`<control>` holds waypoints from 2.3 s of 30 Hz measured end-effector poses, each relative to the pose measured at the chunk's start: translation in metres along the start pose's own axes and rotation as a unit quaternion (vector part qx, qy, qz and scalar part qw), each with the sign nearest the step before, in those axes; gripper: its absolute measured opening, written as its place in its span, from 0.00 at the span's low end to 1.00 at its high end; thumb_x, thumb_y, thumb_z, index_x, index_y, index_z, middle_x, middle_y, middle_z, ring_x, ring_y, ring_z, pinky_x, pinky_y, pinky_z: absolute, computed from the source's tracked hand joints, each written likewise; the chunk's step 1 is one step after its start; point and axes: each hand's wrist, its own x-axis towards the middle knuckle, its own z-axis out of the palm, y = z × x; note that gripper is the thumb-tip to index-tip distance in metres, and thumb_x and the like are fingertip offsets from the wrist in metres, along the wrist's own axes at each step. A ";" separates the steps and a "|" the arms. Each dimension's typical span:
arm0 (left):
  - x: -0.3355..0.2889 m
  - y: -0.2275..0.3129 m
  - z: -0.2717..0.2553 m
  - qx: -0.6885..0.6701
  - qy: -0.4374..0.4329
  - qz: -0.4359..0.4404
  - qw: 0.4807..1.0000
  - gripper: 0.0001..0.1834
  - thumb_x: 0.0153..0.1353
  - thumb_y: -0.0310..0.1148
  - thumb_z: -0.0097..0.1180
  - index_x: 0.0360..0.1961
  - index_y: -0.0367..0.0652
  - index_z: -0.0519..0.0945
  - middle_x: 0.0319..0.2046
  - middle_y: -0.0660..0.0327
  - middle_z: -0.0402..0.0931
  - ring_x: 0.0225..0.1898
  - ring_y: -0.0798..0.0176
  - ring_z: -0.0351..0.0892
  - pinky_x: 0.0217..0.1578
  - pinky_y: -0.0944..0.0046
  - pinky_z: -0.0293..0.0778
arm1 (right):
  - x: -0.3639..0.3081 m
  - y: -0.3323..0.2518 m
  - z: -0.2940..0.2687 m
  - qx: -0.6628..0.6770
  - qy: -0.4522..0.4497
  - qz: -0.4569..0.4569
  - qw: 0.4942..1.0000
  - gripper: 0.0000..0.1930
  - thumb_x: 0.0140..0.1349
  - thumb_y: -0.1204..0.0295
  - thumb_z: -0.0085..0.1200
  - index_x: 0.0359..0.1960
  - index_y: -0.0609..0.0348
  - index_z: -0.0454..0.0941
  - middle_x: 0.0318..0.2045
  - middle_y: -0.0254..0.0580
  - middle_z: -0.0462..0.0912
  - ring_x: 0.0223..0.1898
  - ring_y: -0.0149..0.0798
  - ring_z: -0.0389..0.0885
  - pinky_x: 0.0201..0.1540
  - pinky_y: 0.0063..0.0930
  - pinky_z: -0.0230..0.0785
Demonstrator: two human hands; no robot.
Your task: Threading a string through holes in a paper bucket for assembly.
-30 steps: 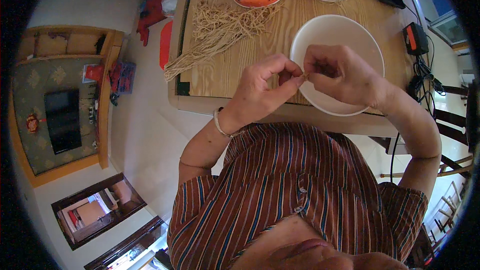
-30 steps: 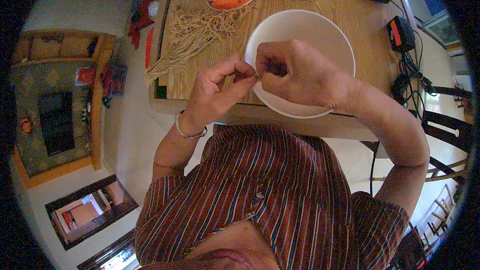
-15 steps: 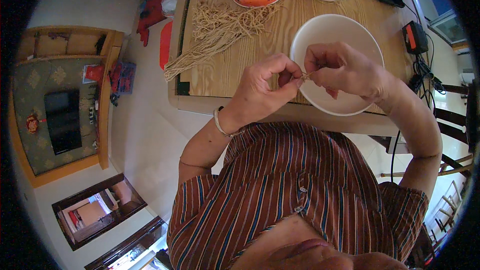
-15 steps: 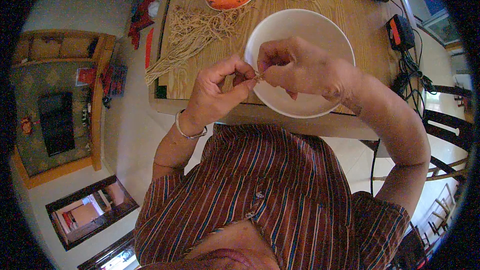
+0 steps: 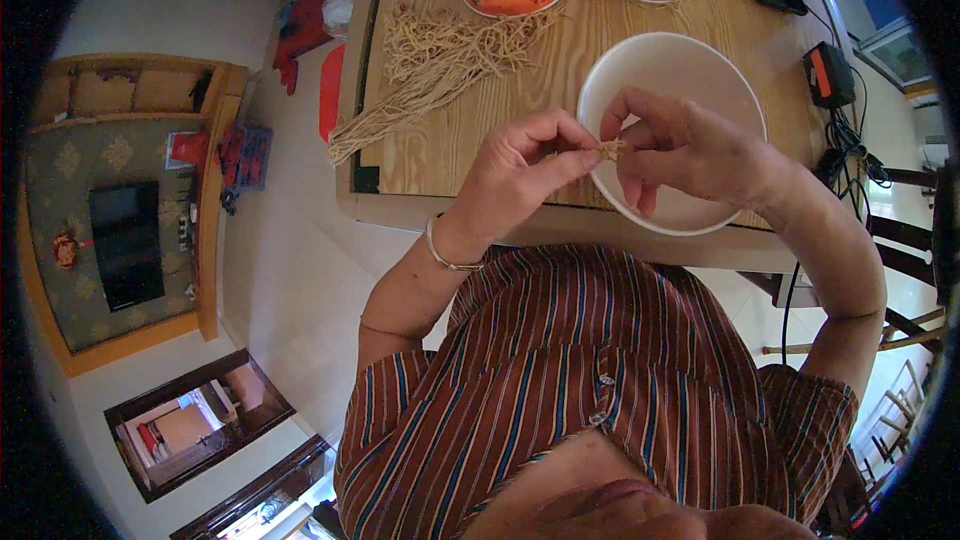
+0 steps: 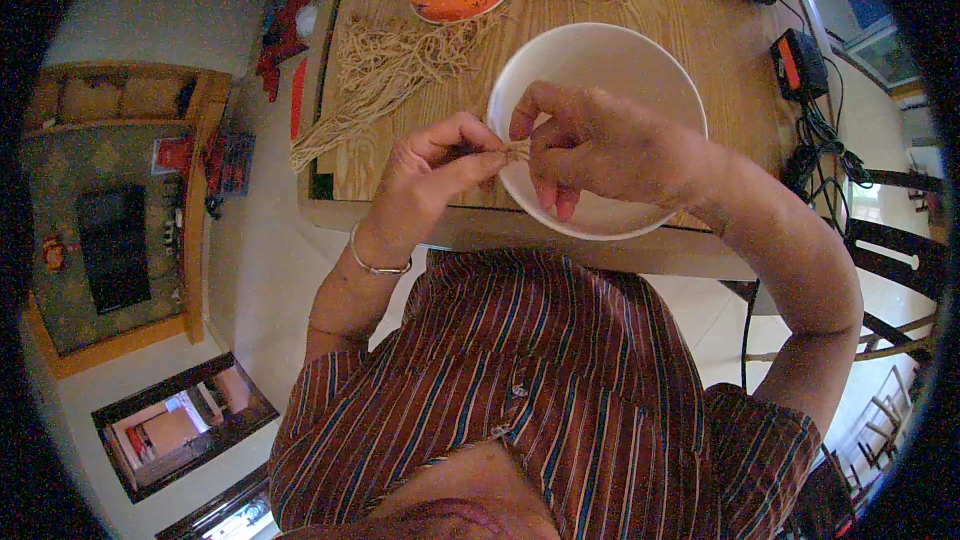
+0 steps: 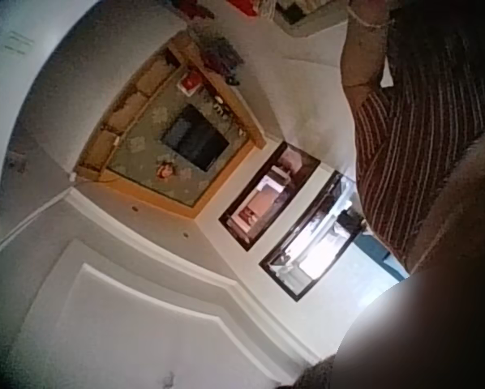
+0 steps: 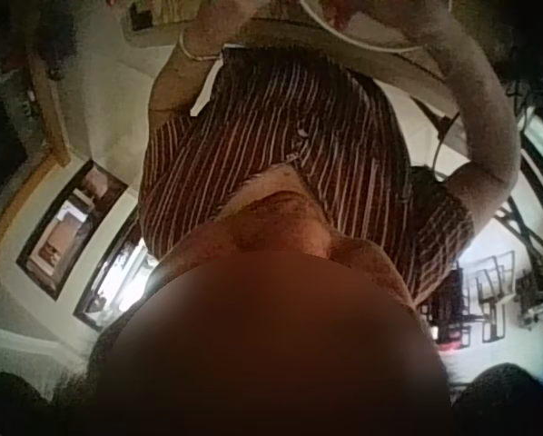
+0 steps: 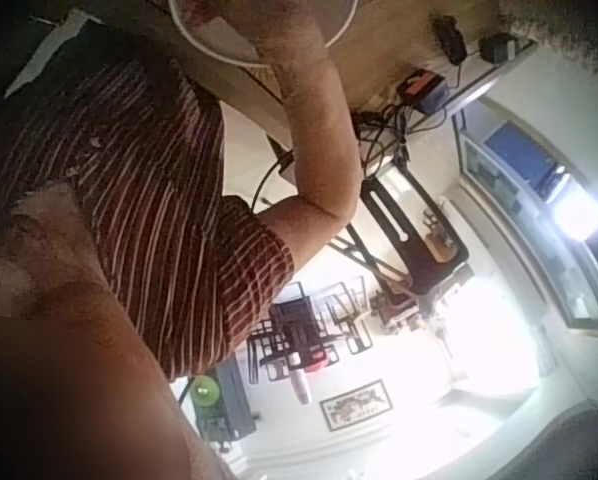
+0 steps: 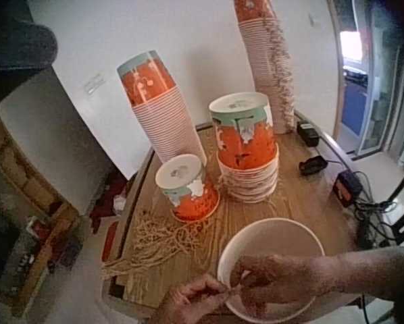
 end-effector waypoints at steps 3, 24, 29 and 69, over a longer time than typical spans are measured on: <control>0.000 -0.003 0.000 -0.049 0.007 -0.011 0.999 0.02 0.60 0.25 0.58 0.34 0.39 0.80 0.27 0.70 0.76 0.29 0.78 0.71 0.31 0.75 0.68 | 0.000 -0.008 0.005 -0.068 0.019 0.011 0.997 0.14 0.58 0.81 0.51 0.46 0.64 0.66 0.24 0.41 0.80 0.25 0.33 0.80 0.28 0.26 0.73; -0.001 -0.003 0.004 -0.057 0.047 -0.004 0.997 0.03 0.60 0.24 0.58 0.35 0.37 0.81 0.27 0.68 0.78 0.28 0.77 0.73 0.30 0.75 0.70 | -0.008 -0.004 0.008 -0.184 0.050 -0.033 0.981 0.10 0.63 0.74 0.52 0.43 0.61 0.67 0.20 0.37 0.81 0.21 0.28 0.78 0.24 0.25 0.70; -0.001 -0.001 0.004 -0.018 0.040 -0.001 0.999 0.03 0.60 0.24 0.58 0.35 0.38 0.81 0.27 0.68 0.78 0.28 0.78 0.73 0.29 0.75 0.70 | -0.006 0.002 0.012 -0.251 0.120 -0.109 0.954 0.10 0.64 0.70 0.55 0.39 0.62 0.69 0.21 0.42 0.81 0.21 0.32 0.79 0.24 0.29 0.70; -0.007 -0.018 0.001 0.007 0.055 0.088 0.995 0.06 0.59 0.22 0.60 0.39 0.38 0.80 0.34 0.67 0.78 0.38 0.76 0.74 0.42 0.72 0.71 | -0.001 -0.007 0.015 -0.191 0.118 -0.081 0.971 0.06 0.69 0.70 0.49 0.34 0.57 0.70 0.18 0.22 0.64 0.21 0.17 0.59 0.22 0.16 0.51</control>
